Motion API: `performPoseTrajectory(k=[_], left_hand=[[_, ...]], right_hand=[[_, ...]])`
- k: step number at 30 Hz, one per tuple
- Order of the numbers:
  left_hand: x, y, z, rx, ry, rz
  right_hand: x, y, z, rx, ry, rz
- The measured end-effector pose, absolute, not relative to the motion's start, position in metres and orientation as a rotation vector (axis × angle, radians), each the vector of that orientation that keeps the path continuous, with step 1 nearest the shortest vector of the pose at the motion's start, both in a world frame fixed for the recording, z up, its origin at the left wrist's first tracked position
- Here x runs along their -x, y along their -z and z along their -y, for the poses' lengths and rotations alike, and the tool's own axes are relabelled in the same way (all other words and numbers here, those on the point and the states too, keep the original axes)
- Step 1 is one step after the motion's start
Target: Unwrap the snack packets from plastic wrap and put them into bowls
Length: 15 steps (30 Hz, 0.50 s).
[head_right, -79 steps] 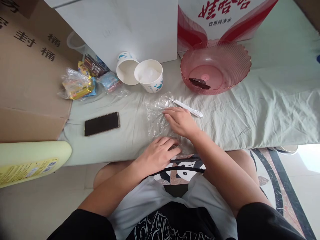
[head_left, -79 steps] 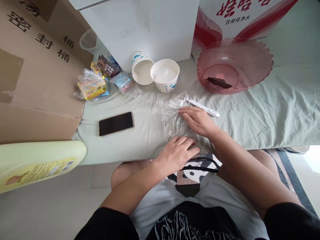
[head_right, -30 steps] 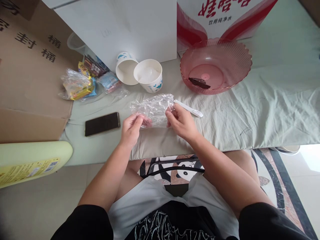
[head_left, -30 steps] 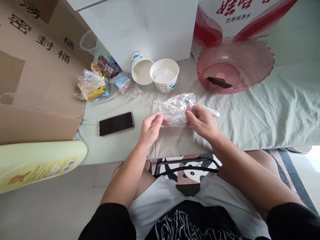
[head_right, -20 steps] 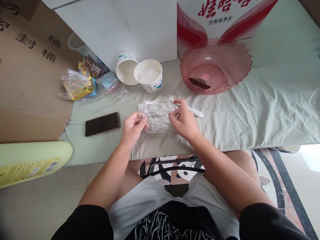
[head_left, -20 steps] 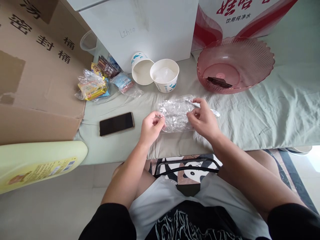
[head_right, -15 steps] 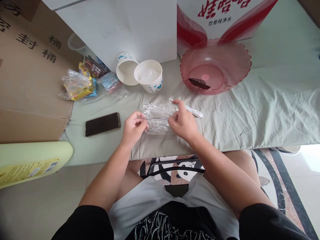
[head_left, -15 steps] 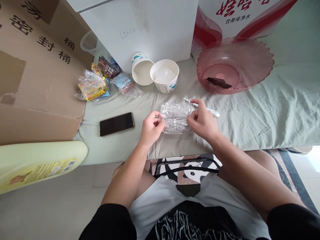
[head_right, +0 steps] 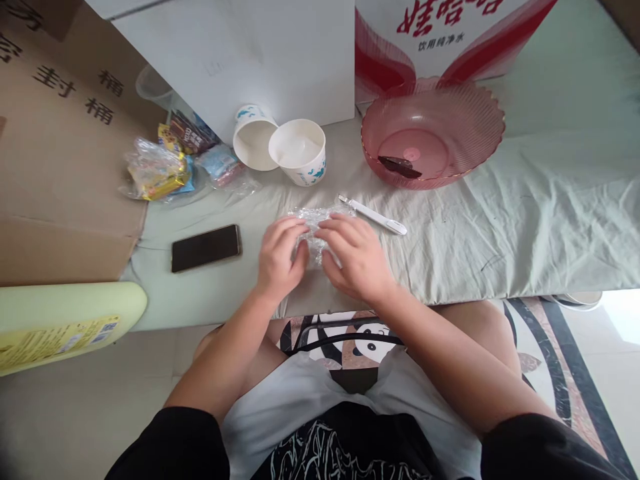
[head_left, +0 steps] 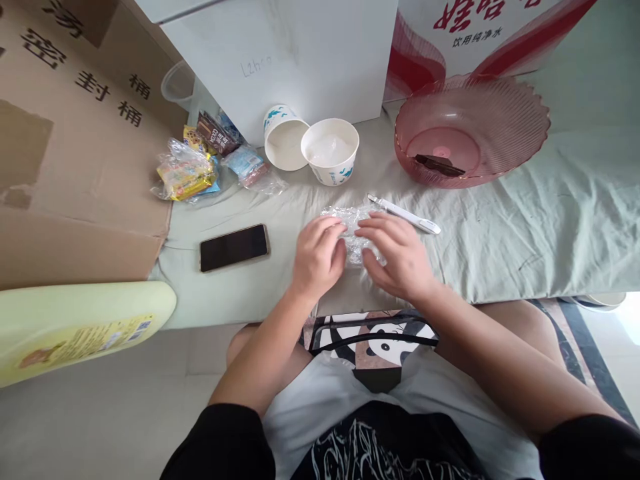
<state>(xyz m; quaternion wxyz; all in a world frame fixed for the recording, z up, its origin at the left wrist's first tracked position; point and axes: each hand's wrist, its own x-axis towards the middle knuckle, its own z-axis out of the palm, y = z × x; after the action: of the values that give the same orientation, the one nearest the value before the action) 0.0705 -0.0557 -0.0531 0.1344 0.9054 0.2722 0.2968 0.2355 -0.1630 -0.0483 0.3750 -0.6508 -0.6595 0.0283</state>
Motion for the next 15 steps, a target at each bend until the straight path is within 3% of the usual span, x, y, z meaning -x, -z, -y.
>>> performPoseTrajectory(k=[8, 15], left_hand=[[-0.08, 0.065, 0.063, -2.72, -0.122, -1.05], [-0.069, 0.067, 0.059, -2.692, -0.143, -1.086]], right_hand=[[-0.225, 0.069, 0.163, 2.116, -0.32, 1.86], [-0.236, 0.07, 0.168, 2.227, -0.271, 1.765]])
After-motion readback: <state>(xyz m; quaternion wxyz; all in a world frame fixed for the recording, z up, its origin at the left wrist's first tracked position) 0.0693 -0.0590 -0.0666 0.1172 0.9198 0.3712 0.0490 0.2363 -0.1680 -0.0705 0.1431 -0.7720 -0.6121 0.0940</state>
